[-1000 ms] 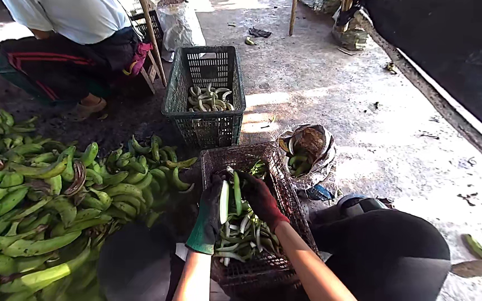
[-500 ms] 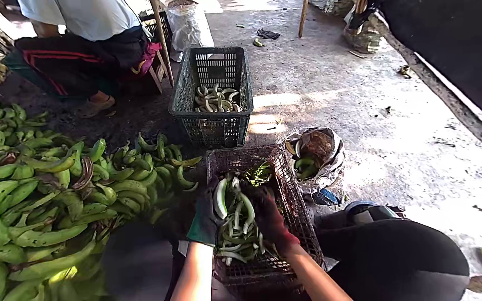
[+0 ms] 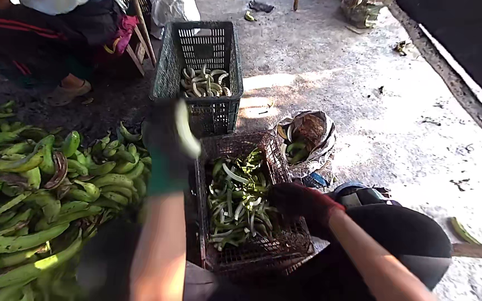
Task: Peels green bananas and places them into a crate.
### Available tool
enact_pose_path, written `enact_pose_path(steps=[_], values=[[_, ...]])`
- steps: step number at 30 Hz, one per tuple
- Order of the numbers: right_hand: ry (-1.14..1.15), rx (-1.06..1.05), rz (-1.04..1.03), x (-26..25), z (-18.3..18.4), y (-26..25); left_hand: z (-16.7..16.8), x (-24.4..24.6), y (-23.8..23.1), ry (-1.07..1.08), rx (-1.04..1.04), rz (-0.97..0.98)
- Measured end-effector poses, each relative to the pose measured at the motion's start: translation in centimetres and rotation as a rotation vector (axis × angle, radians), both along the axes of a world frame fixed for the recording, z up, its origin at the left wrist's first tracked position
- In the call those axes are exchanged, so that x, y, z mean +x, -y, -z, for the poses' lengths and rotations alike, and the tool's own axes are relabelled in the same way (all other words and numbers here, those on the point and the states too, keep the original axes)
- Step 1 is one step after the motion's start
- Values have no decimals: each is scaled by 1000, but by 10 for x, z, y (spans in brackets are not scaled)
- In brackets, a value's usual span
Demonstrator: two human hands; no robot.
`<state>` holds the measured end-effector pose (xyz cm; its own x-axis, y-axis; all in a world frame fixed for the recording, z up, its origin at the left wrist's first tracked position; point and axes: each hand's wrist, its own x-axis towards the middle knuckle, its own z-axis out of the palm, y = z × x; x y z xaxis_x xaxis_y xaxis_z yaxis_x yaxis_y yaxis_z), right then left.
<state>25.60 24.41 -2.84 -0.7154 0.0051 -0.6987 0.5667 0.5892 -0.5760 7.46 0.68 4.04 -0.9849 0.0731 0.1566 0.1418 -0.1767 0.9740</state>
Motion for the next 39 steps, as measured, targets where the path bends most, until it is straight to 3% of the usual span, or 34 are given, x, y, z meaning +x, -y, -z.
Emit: enact_pose_path(steps=[2, 4, 6, 9, 10, 11, 13, 16, 18, 20, 25, 27, 30, 32, 34, 35, 37, 39], values=[[144, 162, -70, 8, -10, -13, -27, -73, -35, -257, 0, -228], [82, 153, 57, 14, -14, -29, -15, -95, -64, -349, -183, -258], [-40, 36, 197, 19, -16, -43, 47, -57, -82, -301, -543, 30], [-148, -93, 340, 19, -20, -41, 192, 8, -99, 57, -1150, 771], [-167, -118, 366, 17, -22, -39, 226, 28, -101, 148, -1324, 917], [-170, -136, 377, 16, -24, -38, 248, 49, -101, 221, -1472, 990], [-170, -192, 406, 14, -23, -41, 276, 86, -97, 253, -1651, 957], [-210, -340, 518, 16, -17, -42, 279, 104, -85, 231, -1759, 890], [-306, -460, 603, 14, -9, -40, 259, 96, -75, 326, -1708, 870], [-355, -536, 644, 11, -7, -34, 231, 80, -63, 412, -1518, 785], [-443, -523, 661, 12, 0, 0, 131, 63, -25, 443, -628, 450], [-508, -417, 581, 20, 2, 17, 103, 76, -11, 395, -271, 394], [-510, -19, 336, 21, -6, 52, 87, 99, -1, 435, 129, 345], [-508, 226, 158, 19, -16, 70, 80, 114, -3, 571, 212, 246], [-757, 358, 73, 21, -14, 88, 72, 125, 1, 695, 115, 200], [-770, 383, 40, 20, -11, 94, 68, 129, 5, 744, 62, 210], [-334, 313, 6, 16, 7, 95, 58, 143, 17, 830, 8, 271], [-146, 198, 100, 25, 55, 89, 52, 156, 32, 762, -30, 322]])
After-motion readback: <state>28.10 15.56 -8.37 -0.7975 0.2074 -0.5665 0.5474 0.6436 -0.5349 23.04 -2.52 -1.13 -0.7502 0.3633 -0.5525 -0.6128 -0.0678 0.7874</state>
